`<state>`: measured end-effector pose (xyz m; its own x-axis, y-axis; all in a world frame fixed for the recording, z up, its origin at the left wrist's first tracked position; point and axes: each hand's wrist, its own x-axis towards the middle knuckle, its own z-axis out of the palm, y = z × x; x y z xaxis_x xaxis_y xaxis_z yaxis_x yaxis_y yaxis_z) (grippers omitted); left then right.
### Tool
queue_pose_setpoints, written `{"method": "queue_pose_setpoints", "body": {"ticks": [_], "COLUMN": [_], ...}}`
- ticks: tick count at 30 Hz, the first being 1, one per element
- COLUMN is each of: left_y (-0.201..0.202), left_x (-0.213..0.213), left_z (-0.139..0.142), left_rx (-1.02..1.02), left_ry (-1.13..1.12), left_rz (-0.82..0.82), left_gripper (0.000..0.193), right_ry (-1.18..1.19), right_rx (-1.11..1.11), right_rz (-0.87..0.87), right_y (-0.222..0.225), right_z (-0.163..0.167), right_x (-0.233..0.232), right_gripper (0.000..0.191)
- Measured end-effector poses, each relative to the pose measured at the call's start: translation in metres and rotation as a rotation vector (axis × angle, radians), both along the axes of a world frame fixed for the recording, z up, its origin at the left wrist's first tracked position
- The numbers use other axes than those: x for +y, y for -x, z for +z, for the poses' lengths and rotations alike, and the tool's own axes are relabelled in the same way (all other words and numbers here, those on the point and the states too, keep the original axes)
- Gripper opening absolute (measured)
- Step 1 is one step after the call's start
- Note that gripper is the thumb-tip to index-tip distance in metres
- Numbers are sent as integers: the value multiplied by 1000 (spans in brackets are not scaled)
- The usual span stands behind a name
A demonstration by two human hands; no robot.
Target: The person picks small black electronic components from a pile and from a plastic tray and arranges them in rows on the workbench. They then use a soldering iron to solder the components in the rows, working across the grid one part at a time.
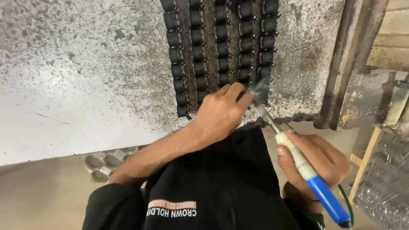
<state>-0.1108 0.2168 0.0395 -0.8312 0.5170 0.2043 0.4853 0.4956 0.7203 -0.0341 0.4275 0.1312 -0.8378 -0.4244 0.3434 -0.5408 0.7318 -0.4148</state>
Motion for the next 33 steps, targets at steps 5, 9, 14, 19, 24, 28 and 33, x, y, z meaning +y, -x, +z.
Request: {"method": "queue_pose_setpoints", "body": {"ticks": [5,9,14,19,24,28,33], "left_y": [2,-10,-28,-36,-33,-36,-37], "left_x": [-35,-45,-26,-21,-14,-11,-4], "left_z": [46,40,6,-8,-11,-12,-17], "left_rx": [172,319,71,90,57,61,51], "left_ry": [-48,2,28,28,37,39,50], "left_rz": [171,183,55,38,15,-17,-28], "left_gripper": [26,33,36,35,30,26,26], "right_ry": [549,720,604,491,438,310,326], "right_rx": [-263,-189,-207,-224,-270,-261,-282], "right_rz": [-529,-528,-537,-531,-518,-484,-346], "right_y": [-22,-52,-82,-82,-73,-66,-50], "right_z": [-17,-56,-65,-58,-51,-35,-19], "right_x": [14,22,30,30,26,19,6], "right_gripper": [31,34,32,33,34,30,28]}}
